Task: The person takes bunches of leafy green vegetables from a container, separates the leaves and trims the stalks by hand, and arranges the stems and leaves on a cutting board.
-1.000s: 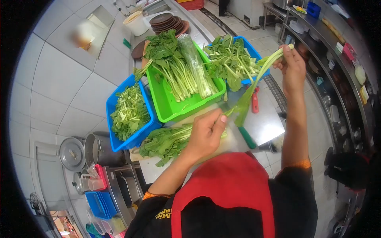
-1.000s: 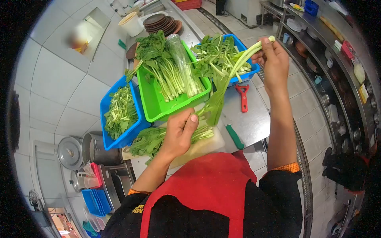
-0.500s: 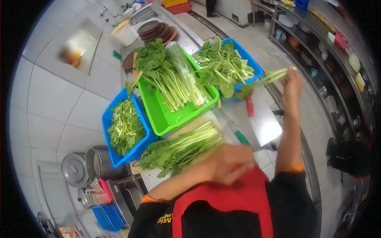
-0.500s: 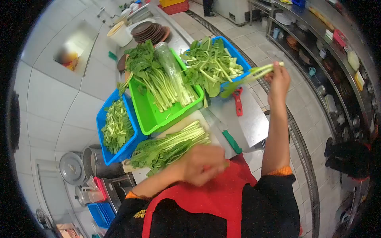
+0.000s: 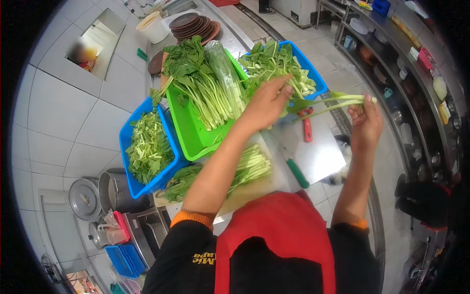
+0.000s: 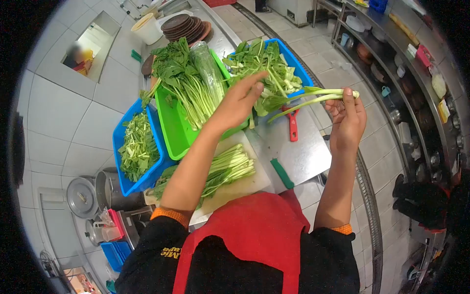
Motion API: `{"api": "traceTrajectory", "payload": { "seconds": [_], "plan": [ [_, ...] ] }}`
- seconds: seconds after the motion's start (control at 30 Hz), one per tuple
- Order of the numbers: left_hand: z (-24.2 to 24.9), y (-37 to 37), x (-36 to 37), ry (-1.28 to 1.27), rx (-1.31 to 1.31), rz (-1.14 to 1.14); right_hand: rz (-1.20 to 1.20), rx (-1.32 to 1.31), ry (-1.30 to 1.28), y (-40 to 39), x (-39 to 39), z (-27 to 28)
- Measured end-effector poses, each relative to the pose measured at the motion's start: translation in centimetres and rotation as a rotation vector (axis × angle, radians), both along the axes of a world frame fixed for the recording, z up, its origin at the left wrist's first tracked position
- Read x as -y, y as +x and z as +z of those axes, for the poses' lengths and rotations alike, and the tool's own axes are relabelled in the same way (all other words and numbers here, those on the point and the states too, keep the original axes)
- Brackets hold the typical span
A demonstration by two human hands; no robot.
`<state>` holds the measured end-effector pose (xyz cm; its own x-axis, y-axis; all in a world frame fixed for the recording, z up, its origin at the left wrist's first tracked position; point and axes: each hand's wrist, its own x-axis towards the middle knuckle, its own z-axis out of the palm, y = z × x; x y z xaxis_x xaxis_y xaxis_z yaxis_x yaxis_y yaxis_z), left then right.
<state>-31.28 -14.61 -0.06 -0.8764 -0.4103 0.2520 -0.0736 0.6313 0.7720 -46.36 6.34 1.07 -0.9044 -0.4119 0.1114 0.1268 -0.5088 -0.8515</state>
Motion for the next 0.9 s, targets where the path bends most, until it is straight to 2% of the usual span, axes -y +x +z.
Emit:
{"api": "traceTrajectory", "payload": {
  "seconds": [0.03, 0.1, 0.2, 0.27, 0.37, 0.5, 0.53, 0.57, 0.6, 0.67, 0.7, 0.77, 0.8, 0.87, 0.9],
  "plan": [
    [-0.1, 1.2, -0.8, 0.007, 0.015, 0.008, 0.065, 0.014, -0.04, 0.5, 0.1, -0.3],
    [-0.2, 3.9, -2.8, 0.471, 0.076, -0.212, 0.146, 0.062, -0.03, 1.8, 0.9, -0.9],
    [-0.1, 8.8, -4.8, 0.419, 0.164, -0.156, 0.284, 0.101, 0.02, 4.5, 2.6, -1.9],
    [-2.6, 12.8, -4.4, 0.535, 0.142, -0.06, 0.428, 0.041, 0.17, 7.2, 3.6, -1.9],
    [-1.0, 19.5, -3.7, 0.749, 0.313, 0.196, 0.604, -0.003, 0.226, 10.1, 5.1, -3.2],
    [-0.9, 25.8, -4.6, 0.7, 0.313, 0.449, 0.762, -0.125, 0.309, 12.9, 6.7, -6.7],
    [-0.7, 26.8, -4.8, 0.694, 0.335, 0.518, 0.782, -0.251, 0.385, 13.4, 7.0, -7.6],
    [-1.7, 27.8, -4.8, 0.669, 0.309, 0.559, 0.798, -0.38, 0.458, 14.0, 7.3, -8.7],
    [-3.2, 28.7, -5.0, 0.672, 0.306, 0.57, 0.809, -0.382, 0.456, 14.3, 7.6, -9.9],
    [-6.1, 30.2, -5.5, 0.35, 0.403, 0.686, 0.786, -0.74, 0.581, 14.5, 7.8, -12.4],
    [-6.8, 30.5, -5.9, 0.353, 0.401, 0.689, 0.808, -0.783, 0.634, 14.4, 7.7, -13.5],
    [-7.8, 30.5, -6.9, -0.096, 0.68, 0.832, 0.782, -0.83, 0.647, 14.5, 7.1, -15.2],
    [-7.5, 29.6, -7.2, -0.09, 0.68, 0.834, 0.755, -0.871, 0.659, 14.5, 6.9, -15.6],
    [-6.5, 27.2, -8.2, -0.346, 0.592, 1.017, 0.717, -0.945, 0.661, 14.8, 6.8, -15.2],
    [-6.7, 26.3, -8.1, -0.31, 0.537, 0.969, 0.671, -1.021, 0.654, 14.9, 6.7, -15.1]
  ]
}}
